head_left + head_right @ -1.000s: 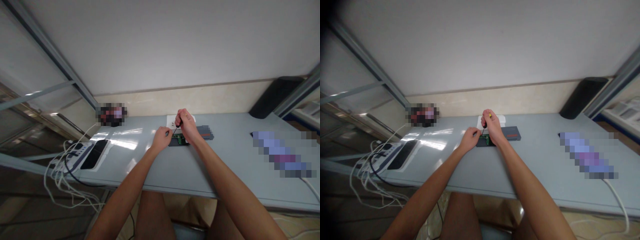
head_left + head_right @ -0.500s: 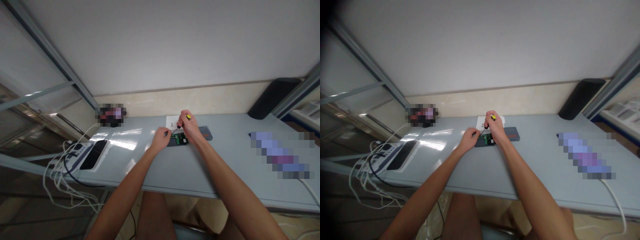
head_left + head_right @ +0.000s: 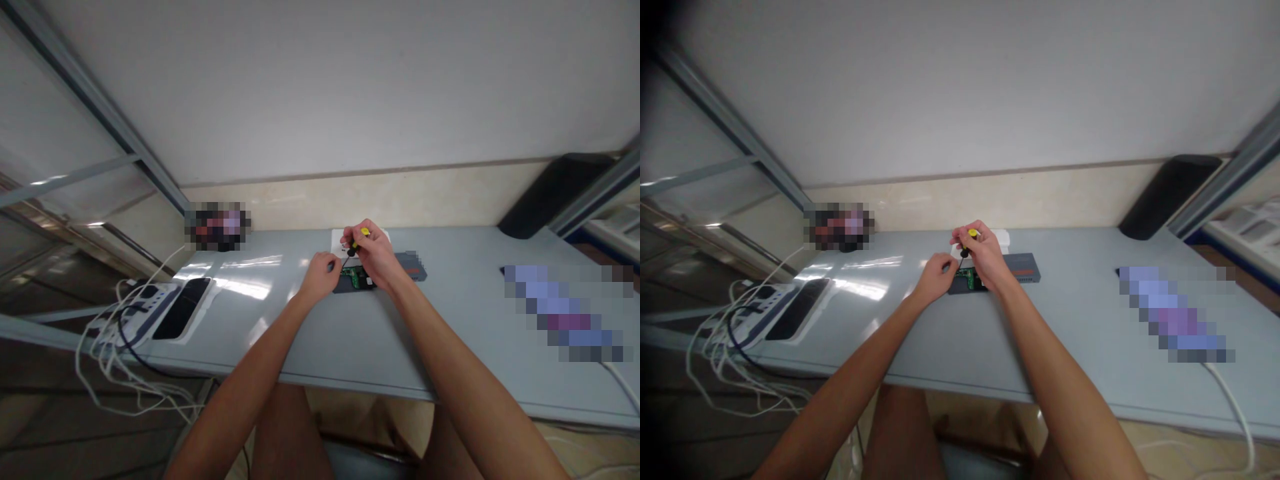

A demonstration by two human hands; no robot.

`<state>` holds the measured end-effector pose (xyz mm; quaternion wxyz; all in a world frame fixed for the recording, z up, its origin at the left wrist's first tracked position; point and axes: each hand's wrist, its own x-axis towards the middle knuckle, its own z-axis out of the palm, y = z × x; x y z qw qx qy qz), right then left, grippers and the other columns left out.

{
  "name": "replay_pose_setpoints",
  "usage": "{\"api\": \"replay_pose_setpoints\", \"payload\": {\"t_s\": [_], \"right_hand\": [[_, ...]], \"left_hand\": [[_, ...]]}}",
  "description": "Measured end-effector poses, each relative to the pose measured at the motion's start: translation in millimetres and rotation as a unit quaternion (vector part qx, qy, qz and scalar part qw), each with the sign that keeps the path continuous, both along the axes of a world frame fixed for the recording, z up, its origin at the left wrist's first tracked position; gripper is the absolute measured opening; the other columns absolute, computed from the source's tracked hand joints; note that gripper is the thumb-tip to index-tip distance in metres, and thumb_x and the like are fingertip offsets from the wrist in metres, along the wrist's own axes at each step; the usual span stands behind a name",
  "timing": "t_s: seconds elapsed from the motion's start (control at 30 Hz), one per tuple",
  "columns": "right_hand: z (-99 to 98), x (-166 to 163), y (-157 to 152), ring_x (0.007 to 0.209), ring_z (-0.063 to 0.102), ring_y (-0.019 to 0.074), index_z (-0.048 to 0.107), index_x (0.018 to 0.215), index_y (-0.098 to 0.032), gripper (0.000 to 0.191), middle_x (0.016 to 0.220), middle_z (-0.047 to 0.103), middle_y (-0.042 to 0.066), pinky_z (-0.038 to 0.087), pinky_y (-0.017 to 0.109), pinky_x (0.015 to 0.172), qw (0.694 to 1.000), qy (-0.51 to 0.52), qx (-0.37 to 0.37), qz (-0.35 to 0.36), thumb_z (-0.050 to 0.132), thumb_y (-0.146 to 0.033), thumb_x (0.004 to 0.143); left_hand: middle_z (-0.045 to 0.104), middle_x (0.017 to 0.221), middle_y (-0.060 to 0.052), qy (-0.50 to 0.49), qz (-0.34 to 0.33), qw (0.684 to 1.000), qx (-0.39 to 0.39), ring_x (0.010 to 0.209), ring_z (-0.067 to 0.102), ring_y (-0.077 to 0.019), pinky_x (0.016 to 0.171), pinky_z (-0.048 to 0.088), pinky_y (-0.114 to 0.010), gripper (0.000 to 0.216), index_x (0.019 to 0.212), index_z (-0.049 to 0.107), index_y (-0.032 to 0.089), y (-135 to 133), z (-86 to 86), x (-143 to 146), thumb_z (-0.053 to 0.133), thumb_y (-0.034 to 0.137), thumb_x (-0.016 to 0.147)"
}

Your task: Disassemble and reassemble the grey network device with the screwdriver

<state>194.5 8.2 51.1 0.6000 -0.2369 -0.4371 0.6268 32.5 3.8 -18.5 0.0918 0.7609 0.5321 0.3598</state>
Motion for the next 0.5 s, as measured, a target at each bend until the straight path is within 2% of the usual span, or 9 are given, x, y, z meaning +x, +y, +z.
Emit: {"api": "replay_pose_setpoints", "payload": {"t_s": [0.07, 0.13, 0.23, 0.3, 0.4, 0.5], "right_hand": [[-1.2, -3, 1, 0.068, 0.054, 0.0139, 0.059, 0.083, -0.027, 0.059, 0.071, 0.058, -0.006, 0.045, 0.029, 0.068, 0.999, -0.017, 0.023, -0.022, 0.098, -0.069, 0.067], [-0.8, -5, 1, 0.064, 0.049, 0.0145, 0.062, 0.086, -0.028, 0.058, 0.066, 0.05, -0.006, 0.042, 0.03, 0.065, 0.998, -0.019, 0.039, -0.044, 0.088, -0.078, 0.074], [2.8, -3, -1, 0.07, 0.054, 0.0172, 0.07, 0.095, -0.028, 0.059, 0.073, 0.053, -0.002, 0.047, 0.033, 0.069, 0.999, -0.003, 0.032, -0.029, 0.072, -0.086, 0.085], [5.4, 0, -2, 0.076, 0.059, 0.0186, 0.074, 0.096, -0.028, 0.053, 0.079, 0.059, 0.0, 0.05, 0.034, 0.074, 1.0, -0.001, 0.022, -0.003, 0.075, -0.08, 0.086], [6.3, 6, -4, 0.081, 0.061, 0.0193, 0.076, 0.092, -0.026, 0.045, 0.085, 0.066, 0.002, 0.052, 0.035, 0.076, 0.999, -0.025, 0.031, 0.02, 0.088, -0.068, 0.079], [4.7, 8, -5, 0.088, 0.066, 0.0197, 0.071, 0.087, -0.026, 0.044, 0.094, 0.072, 0.002, 0.052, 0.034, 0.08, 0.998, -0.035, 0.025, 0.034, 0.096, -0.059, 0.073]], "left_hand": [[0.075, 0.083, -0.005, 0.005, -0.001, 1.0, -0.001, 0.089, 0.067, -0.0216, 0.093, 0.052, -0.036, 0.03, 0.075, 0.069, 0.02, 0, 0.0, 0, 0.059, 0.013, 0.102], [0.074, 0.083, -0.005, 0.011, -0.003, 1.0, -0.004, 0.089, 0.067, -0.0213, 0.093, 0.052, -0.036, 0.031, 0.074, 0.069, 0.02, 0, 0.3, 0, 0.059, 0.013, 0.102], [0.073, 0.082, -0.004, 0.012, 0.002, 1.0, -0.007, 0.089, 0.067, -0.0211, 0.094, 0.052, -0.035, 0.033, 0.072, 0.068, 0.02, -1, 1.1, 0, 0.058, 0.013, 0.102], [0.072, 0.081, -0.004, 0.009, 0.003, 1.0, -0.009, 0.088, 0.067, -0.0209, 0.093, 0.053, -0.035, 0.033, 0.071, 0.068, 0.02, -1, 1.3, 0, 0.057, 0.013, 0.102], [0.073, 0.081, -0.004, 0.006, 0.002, 1.0, -0.008, 0.088, 0.067, -0.021, 0.092, 0.053, -0.035, 0.032, 0.072, 0.069, 0.02, -1, 0.9, 0, 0.058, 0.014, 0.102], [0.074, 0.081, -0.005, 0.006, 0.001, 1.0, -0.001, 0.088, 0.068, -0.0214, 0.092, 0.053, -0.035, 0.031, 0.073, 0.07, 0.02, 0, -0.2, 0, 0.059, 0.015, 0.102]]}}
